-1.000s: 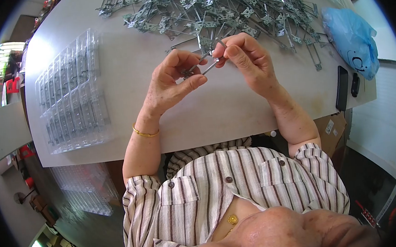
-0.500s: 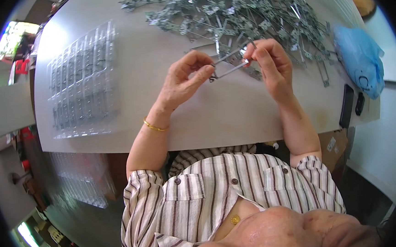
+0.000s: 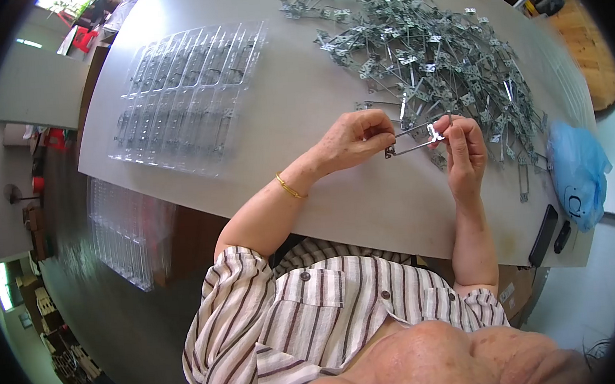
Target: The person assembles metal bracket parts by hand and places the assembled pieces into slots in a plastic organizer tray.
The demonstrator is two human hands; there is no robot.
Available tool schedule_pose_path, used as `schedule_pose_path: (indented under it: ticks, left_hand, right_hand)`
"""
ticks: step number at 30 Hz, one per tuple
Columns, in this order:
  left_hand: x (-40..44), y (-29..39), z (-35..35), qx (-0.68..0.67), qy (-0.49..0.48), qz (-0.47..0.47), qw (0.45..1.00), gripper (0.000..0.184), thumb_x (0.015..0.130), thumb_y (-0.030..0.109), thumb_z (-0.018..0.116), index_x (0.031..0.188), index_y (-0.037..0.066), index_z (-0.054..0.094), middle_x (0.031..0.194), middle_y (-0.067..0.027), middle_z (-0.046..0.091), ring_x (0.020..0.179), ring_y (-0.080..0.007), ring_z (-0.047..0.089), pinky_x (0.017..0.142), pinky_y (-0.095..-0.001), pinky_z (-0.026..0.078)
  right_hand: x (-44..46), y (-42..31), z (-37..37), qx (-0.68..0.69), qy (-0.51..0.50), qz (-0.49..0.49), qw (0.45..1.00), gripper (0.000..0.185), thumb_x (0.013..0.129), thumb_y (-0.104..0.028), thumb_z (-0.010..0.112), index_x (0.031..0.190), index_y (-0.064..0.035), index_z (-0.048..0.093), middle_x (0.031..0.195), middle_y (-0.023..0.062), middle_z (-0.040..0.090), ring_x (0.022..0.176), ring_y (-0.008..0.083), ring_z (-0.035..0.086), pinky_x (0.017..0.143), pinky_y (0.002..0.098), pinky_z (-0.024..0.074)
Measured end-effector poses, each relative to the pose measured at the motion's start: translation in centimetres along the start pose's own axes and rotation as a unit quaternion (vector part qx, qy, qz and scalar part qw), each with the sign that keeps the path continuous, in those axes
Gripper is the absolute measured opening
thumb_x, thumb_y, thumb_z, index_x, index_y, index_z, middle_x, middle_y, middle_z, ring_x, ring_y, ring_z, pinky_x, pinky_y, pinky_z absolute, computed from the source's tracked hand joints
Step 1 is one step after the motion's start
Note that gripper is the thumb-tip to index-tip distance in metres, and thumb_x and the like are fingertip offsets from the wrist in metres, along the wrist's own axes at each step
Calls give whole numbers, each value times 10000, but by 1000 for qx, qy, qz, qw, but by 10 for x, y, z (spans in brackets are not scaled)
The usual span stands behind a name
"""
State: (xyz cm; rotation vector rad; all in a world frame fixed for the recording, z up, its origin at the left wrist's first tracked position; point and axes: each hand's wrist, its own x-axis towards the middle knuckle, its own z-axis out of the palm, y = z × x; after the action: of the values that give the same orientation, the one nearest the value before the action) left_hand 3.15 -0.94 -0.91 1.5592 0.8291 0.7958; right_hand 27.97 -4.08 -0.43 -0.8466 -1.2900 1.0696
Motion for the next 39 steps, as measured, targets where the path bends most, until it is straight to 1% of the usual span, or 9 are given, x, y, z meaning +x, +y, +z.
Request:
schedule_pose_path:
  ticks: [7, 14, 16, 17, 24, 29, 32, 36, 39]
  left_hand:
    - [1, 0, 0, -9, 3, -30, 1000, 141, 977, 178, 703, 986, 39, 682, 854, 19, 682, 821, -65, 593, 728, -269, 463]
    - [3, -12, 2, -52, -37, -23, 998, 132, 969, 169, 713, 990, 42, 682, 854, 17, 682, 816, -58, 580, 728, -266, 462]
    - [2, -9, 1, -2, -45, -17, 999, 137, 967, 165, 714, 999, 36, 679, 862, 14, 682, 819, -58, 580, 728, -267, 464]
    - [3, -8, 1, 21, -50, -14, 998, 140, 966, 163, 714, 1004, 33, 678, 867, 12, 682, 821, -58, 580, 728, -267, 465]
    - [7, -11, 7, -31, -70, -23, 997, 140, 957, 155, 699, 1002, 23, 686, 864, 0, 685, 812, -75, 582, 724, -278, 477]
    - [4, -5, -1, 57, -55, -4, 997, 179, 942, 185, 714, 996, 16, 697, 878, -9, 690, 812, -78, 598, 732, -268, 497]
    - [5, -16, 1, -6, -40, -3, 999, 207, 934, 205, 727, 1008, 14, 698, 882, -8, 689, 799, -84, 598, 722, -265, 500]
    - [6, -14, 2, -31, -6, -4, 999, 222, 928, 208, 724, 1042, 20, 688, 862, -4, 677, 788, -85, 603, 709, -277, 505]
    - [8, -8, 0, 31, 33, 26, 999, 218, 931, 202, 713, 1046, 21, 682, 856, -17, 676, 792, -93, 615, 708, -282, 512]
  right_hand:
    - [4, 5, -6, -16, 17, -11, 1000, 188, 1092, -214, 551, 1067, -41, 620, 1176, 127, 646, 843, 115, 632, 732, 286, 561]
    - [-1, -4, 2, -21, -34, 33, 999, 200, 1101, -226, 536, 1057, -42, 600, 1050, 92, 675, 768, 104, 614, 686, 258, 534]
    - [-2, -2, 5, -12, -47, 25, 999, 195, 1103, -221, 533, 1054, -42, 593, 1011, 79, 676, 756, 104, 612, 680, 251, 528]
    - [-2, -3, 6, -10, -46, 25, 999, 188, 1102, -217, 535, 1057, -43, 592, 1010, 78, 674, 758, 104, 612, 679, 250, 525]
    - [-5, -6, 6, -31, -29, 21, 999, 159, 1100, -195, 539, 1068, -47, 591, 1008, 74, 668, 761, 104, 605, 686, 252, 510]
    - [-4, 2, 10, -40, -52, 22, 998, 150, 1103, -181, 529, 1059, -52, 590, 994, 61, 661, 752, 101, 596, 689, 253, 503]
    - [-3, 3, 11, -58, -34, 28, 997, 163, 1109, -184, 512, 1047, -54, 589, 980, 57, 645, 744, 101, 582, 687, 244, 495]
    - [0, 12, 4, -31, -15, 21, 999, 170, 1113, -191, 496, 1047, -53, 572, 1010, 92, 640, 726, 116, 579, 650, 248, 495]
    - [2, 18, 0, 22, 18, 14, 999, 164, 1112, -185, 492, 1049, -54, 568, 1008, 100, 641, 731, 120, 588, 627, 249, 498]
